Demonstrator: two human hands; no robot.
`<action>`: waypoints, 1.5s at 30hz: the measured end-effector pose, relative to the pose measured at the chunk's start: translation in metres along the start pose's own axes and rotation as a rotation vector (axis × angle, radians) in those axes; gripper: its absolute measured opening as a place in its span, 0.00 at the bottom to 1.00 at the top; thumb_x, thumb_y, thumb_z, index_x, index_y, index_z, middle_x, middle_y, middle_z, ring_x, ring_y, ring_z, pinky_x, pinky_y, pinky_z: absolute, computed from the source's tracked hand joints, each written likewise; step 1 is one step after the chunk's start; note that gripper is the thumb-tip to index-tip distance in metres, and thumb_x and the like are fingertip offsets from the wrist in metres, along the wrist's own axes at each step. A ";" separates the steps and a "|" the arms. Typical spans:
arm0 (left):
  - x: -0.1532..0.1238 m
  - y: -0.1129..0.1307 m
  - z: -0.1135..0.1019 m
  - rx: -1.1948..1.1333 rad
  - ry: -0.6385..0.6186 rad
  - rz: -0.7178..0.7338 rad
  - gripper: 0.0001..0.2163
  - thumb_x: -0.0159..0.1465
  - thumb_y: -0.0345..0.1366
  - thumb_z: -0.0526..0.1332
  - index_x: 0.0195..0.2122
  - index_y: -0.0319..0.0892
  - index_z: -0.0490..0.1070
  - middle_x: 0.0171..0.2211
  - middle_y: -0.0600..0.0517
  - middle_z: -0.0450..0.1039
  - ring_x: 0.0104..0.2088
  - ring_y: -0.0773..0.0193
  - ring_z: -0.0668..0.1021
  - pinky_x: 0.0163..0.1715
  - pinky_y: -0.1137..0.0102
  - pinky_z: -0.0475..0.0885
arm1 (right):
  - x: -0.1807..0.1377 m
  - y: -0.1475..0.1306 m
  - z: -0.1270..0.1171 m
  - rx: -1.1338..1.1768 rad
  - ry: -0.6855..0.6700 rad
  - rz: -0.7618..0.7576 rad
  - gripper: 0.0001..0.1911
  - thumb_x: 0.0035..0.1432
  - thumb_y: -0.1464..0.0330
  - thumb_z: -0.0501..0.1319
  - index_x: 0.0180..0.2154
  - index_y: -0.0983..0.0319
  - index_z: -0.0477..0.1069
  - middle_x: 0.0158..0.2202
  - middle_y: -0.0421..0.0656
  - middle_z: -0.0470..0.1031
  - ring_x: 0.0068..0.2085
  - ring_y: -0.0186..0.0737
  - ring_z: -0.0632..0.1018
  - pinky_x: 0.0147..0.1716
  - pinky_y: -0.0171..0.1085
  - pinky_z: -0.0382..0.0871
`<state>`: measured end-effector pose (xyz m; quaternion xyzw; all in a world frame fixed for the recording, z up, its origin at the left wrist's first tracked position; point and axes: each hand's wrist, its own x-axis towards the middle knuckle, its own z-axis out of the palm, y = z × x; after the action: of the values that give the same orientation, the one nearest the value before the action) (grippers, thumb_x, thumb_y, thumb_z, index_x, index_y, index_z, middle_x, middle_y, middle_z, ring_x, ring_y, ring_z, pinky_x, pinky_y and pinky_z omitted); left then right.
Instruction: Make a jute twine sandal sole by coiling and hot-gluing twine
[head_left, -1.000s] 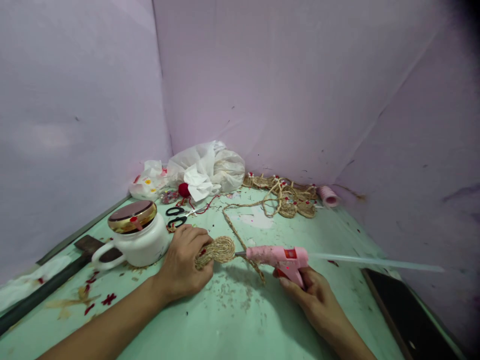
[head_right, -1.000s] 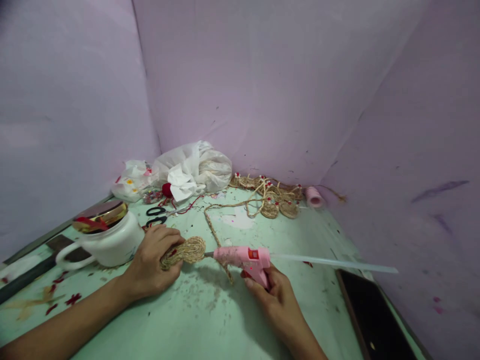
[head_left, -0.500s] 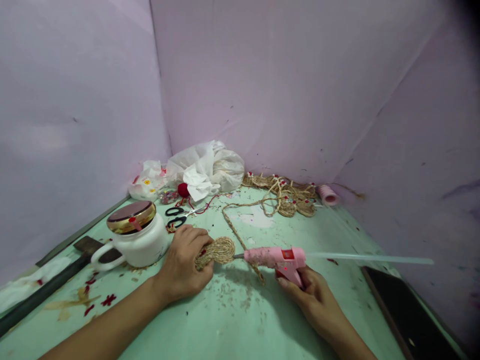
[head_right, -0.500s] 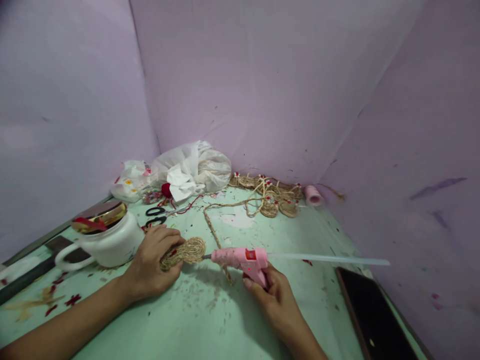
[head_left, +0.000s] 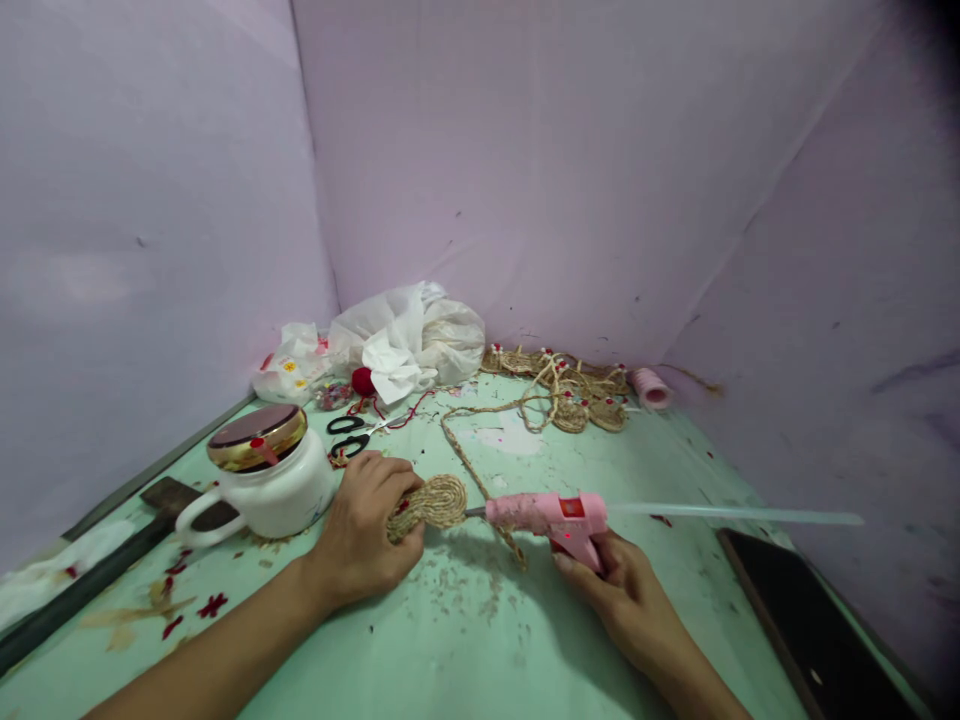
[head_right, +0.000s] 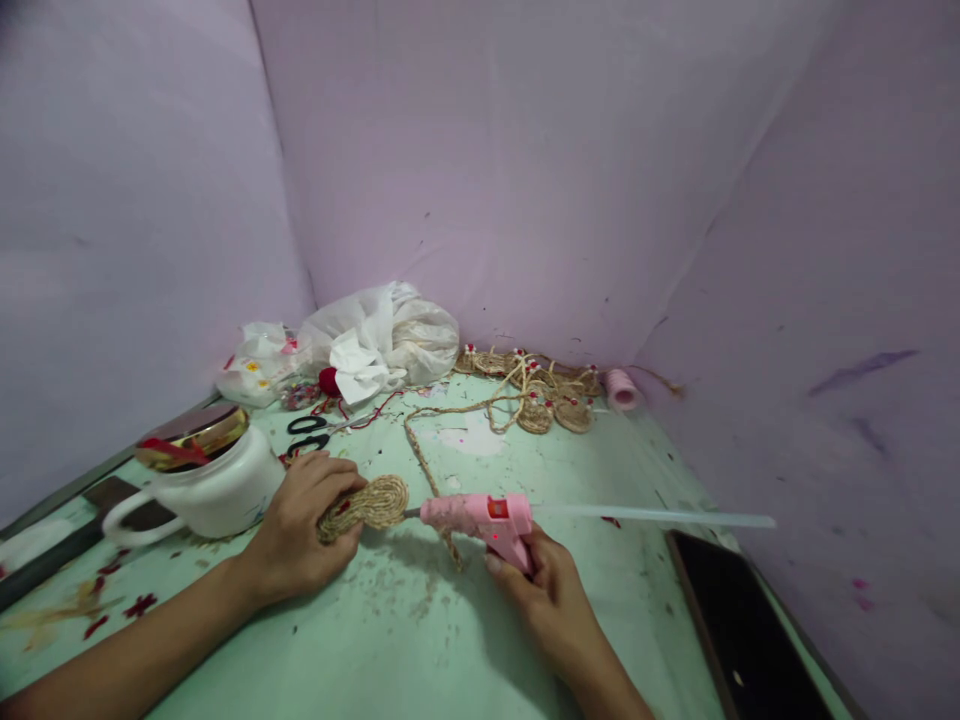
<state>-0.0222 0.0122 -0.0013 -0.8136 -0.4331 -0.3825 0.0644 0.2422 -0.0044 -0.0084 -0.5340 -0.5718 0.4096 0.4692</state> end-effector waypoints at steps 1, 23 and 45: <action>0.000 0.000 0.000 -0.001 -0.001 0.003 0.14 0.49 0.28 0.60 0.38 0.36 0.68 0.37 0.43 0.70 0.41 0.54 0.71 0.47 0.52 0.63 | 0.000 0.001 0.000 -0.009 -0.008 -0.002 0.11 0.44 0.62 0.64 0.23 0.64 0.72 0.19 0.37 0.66 0.22 0.34 0.65 0.22 0.32 0.60; -0.001 -0.002 0.001 0.024 0.001 0.005 0.13 0.50 0.29 0.59 0.39 0.38 0.67 0.38 0.44 0.70 0.41 0.53 0.72 0.47 0.52 0.64 | 0.001 0.001 -0.003 -0.030 -0.096 -0.001 0.11 0.46 0.63 0.63 0.28 0.65 0.74 0.24 0.42 0.74 0.28 0.42 0.74 0.26 0.35 0.66; 0.052 0.077 -0.005 0.094 0.098 0.168 0.07 0.58 0.26 0.53 0.35 0.39 0.69 0.32 0.47 0.72 0.34 0.58 0.72 0.43 0.54 0.64 | -0.002 -0.009 0.006 -0.031 0.159 -0.114 0.20 0.51 0.57 0.60 0.41 0.64 0.71 0.36 0.47 0.79 0.35 0.48 0.78 0.36 0.41 0.73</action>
<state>0.0503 -0.0036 0.0545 -0.8234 -0.3772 -0.3945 0.1553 0.2344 -0.0072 -0.0014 -0.5385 -0.5685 0.3296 0.5275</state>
